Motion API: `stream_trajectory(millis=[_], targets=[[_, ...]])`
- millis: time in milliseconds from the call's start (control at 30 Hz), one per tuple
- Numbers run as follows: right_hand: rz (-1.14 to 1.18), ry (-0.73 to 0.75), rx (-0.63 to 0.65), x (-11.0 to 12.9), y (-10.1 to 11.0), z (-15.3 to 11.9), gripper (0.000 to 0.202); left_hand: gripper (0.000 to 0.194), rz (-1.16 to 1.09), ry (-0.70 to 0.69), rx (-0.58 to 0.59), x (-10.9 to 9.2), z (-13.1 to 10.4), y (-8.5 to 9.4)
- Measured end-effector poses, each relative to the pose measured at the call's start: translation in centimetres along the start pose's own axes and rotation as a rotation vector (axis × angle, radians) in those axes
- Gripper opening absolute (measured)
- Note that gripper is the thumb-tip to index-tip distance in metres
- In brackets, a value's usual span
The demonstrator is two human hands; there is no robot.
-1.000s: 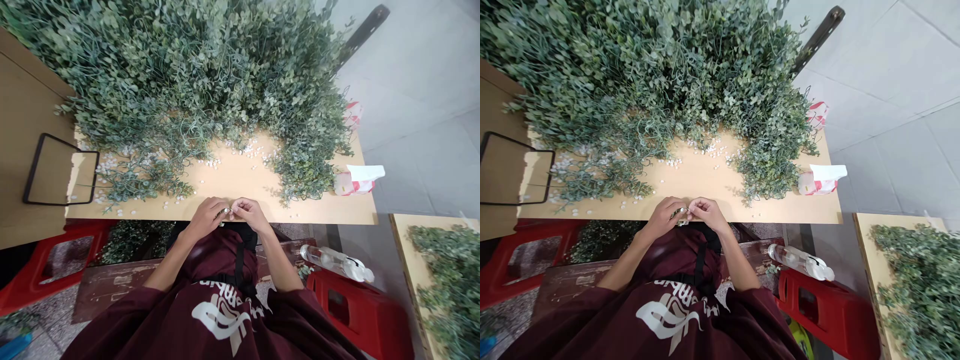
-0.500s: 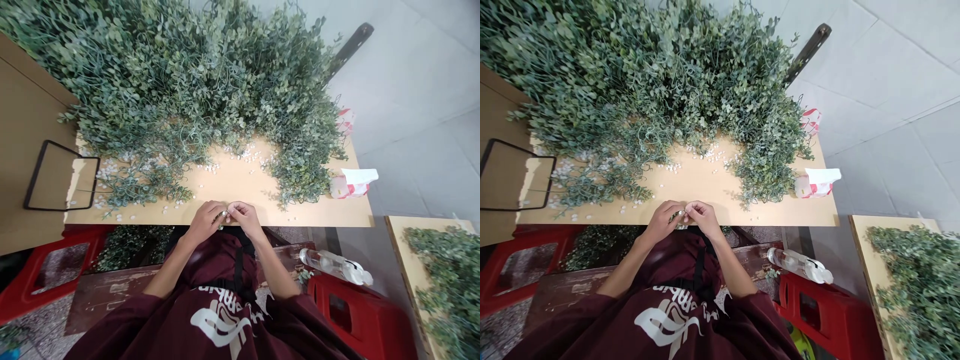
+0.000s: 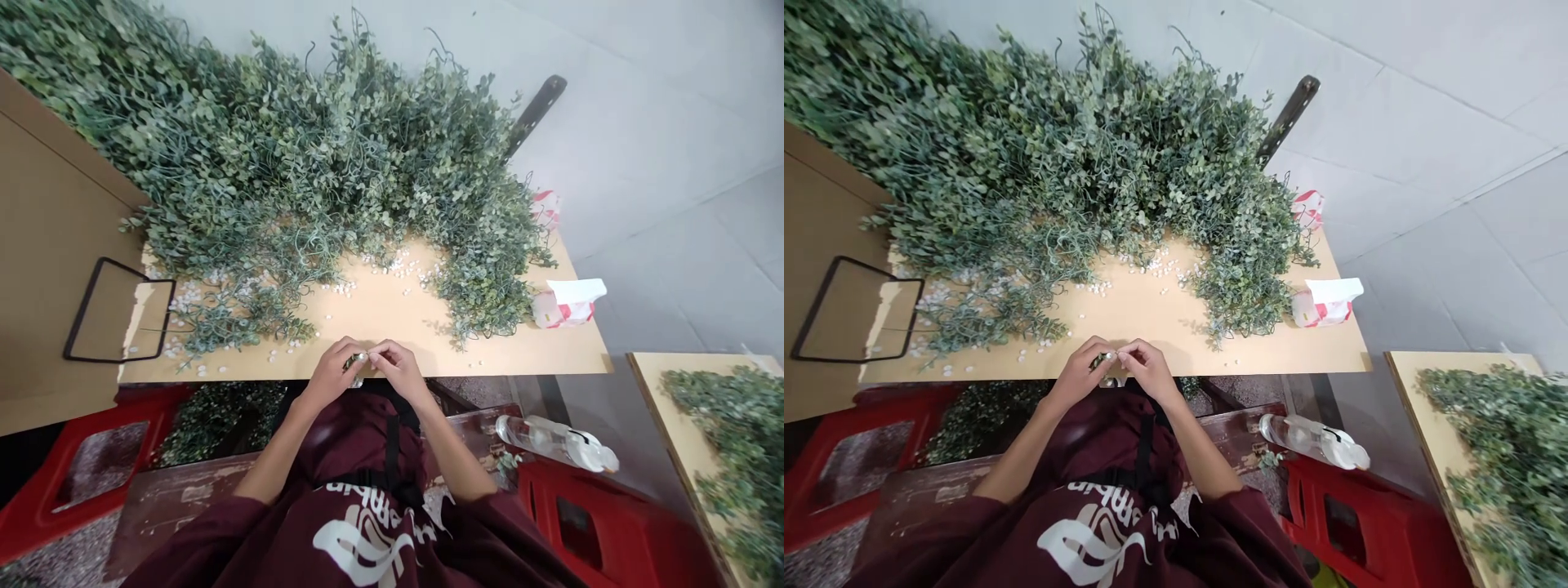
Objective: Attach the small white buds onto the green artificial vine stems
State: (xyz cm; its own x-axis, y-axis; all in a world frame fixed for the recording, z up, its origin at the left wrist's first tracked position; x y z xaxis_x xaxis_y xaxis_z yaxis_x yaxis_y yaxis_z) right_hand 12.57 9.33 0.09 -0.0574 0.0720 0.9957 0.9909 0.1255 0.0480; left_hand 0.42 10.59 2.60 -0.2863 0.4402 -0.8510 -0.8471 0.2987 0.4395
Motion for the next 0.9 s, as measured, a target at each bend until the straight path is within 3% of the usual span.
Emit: stream_trajectory(millis=[233, 467, 733, 900], targets=[[-0.14, 0.023, 0.107, 2.1, 0.4, -1.4, 0.024, 0.019, -0.181, 0.027, 0.098, -0.7, 0.0, -0.7], [-0.36, 0.079, 0.202, 4.4, 1.1, -4.2, 0.013, 0.025, -0.291, 0.136, 0.182, -1.9, -1.9, -3.1], [-0.398, -0.017, 0.262, 3.6, 2.5, -6.4, 0.01, 0.027, -0.389, 0.186, 0.268, -2.6, -3.1, -6.6], [-0.316, -0.136, 0.242, 1.7, 5.2, -8.0, 0.01, 0.024, -0.436, 0.199, 0.351, -2.5, -3.9, -8.7]])
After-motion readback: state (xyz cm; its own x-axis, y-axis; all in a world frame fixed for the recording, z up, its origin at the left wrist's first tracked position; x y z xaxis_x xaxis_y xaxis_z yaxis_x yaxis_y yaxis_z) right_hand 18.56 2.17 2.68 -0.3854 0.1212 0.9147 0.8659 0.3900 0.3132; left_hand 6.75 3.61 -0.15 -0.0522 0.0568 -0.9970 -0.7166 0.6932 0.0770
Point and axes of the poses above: each hand's wrist, its own z-axis towards the middle knuckle, its own y-axis out of the back of the hand, x = y × z, the point moved 10 cm from there along z, towards the middle knuckle
